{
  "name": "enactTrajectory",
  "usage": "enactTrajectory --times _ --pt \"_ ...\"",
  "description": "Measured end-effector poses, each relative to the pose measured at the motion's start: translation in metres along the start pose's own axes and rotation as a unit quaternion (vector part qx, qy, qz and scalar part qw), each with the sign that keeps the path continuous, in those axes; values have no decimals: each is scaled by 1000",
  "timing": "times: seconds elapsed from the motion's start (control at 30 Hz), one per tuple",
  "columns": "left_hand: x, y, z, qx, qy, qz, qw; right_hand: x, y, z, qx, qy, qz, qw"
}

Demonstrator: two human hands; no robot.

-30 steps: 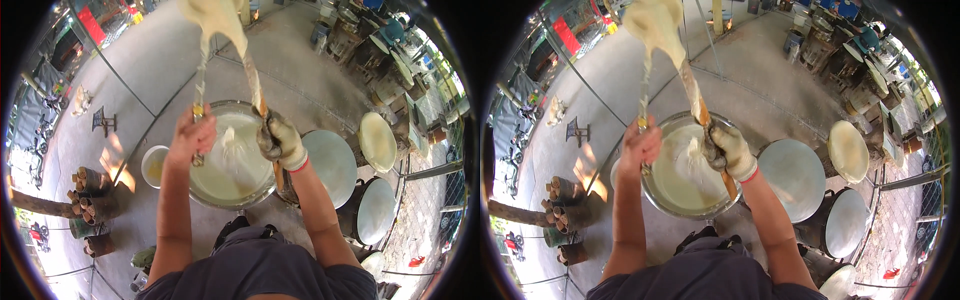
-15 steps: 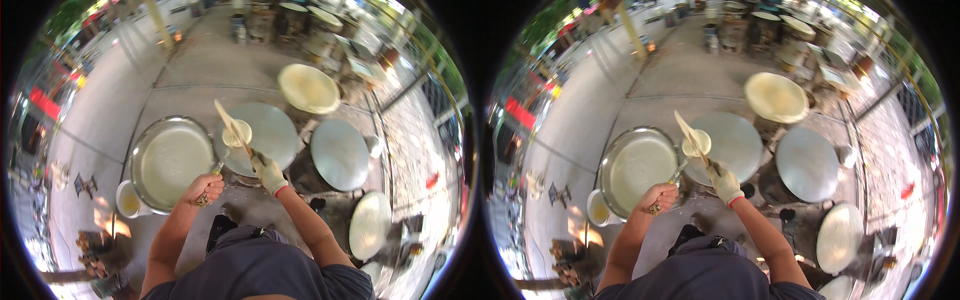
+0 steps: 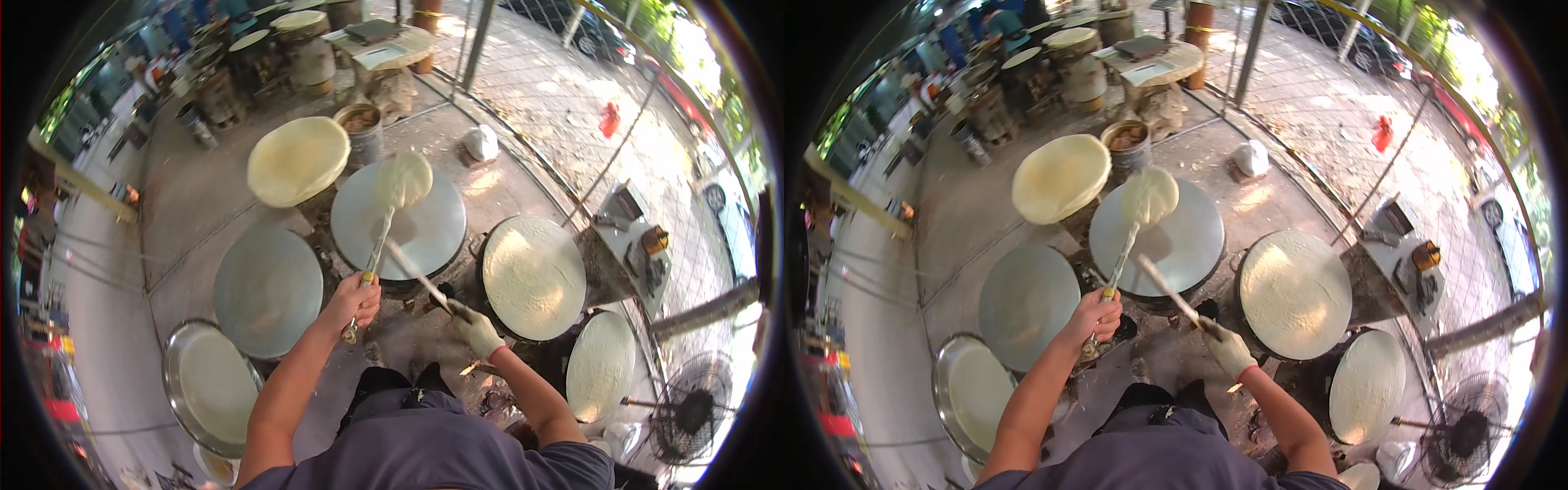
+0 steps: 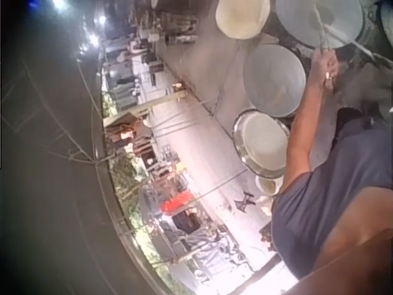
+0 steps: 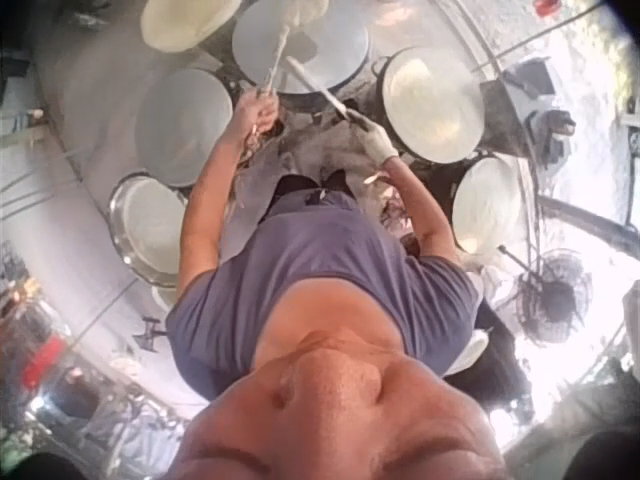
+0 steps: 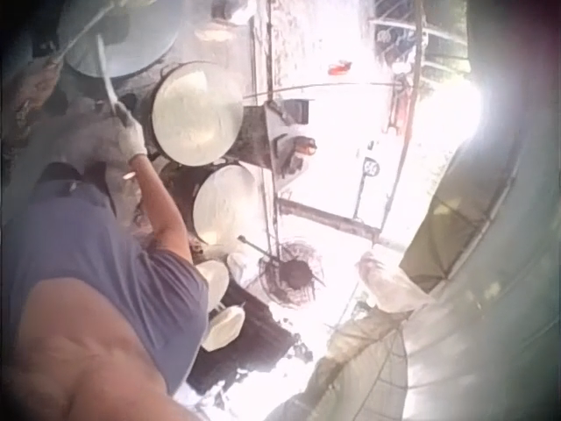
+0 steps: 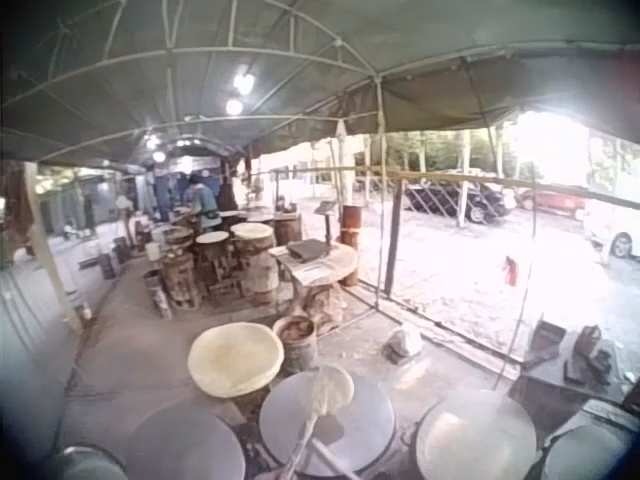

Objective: The person spreads batter onto multiple hot plates using a ladle and peels off the cooked thin skins using a wooden stick, repeating the process across several plates in a commercial food stall setting.

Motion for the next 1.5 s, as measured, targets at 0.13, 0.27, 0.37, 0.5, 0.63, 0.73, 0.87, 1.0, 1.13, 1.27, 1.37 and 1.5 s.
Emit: enactTrajectory --times 0.13,0.27,0.37,0.5,0.63,0.73,0.87,1.0,1.13,1.27,1.37,1.5 --pt "2 88 3 -44 167 14 985 4 56 -11 -168 399 -124 893" --pt "35 177 47 -29 195 -1 980 0 92 -15 -162 512 -221 814" --pt "58 222 69 -17 342 -14 940 -9 114 -67 -71 330 -324 884" --pt "120 248 53 -81 593 -89 796 -16 117 -34 -179 32 -342 922" --pt "137 262 17 -69 686 -84 719 -38 173 -23 -163 246 -257 920" --pt "166 261 -10 -78 715 -89 689 -29 175 28 -153 391 -218 881" --pt "183 256 -31 -27 718 -91 690 -49 168 -8 -137 273 -377 874" --pt "201 246 -44 -76 779 -90 615 -70 192 76 -213 405 -136 878" --pt "227 244 -53 -95 781 -105 608 -51 174 29 -166 403 -322 841" --pt "230 232 -59 -94 784 -111 603 -81 231 46 -143 373 -208 893" --pt "241 215 -75 -57 790 -145 593 -58 205 78 -248 335 -154 896" --pt "241 206 -78 -76 794 -143 586 -55 225 -15 -140 346 -336 865"
Point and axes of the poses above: each hand's wrist, its own y-axis towards the middle knuckle, its own x-axis out of the back of the hand, z = x × y, the point moved 8 cm from there along y, towards the middle knuckle, and after that the axes turned 5 degrees about -x, right-handed, at the moved point
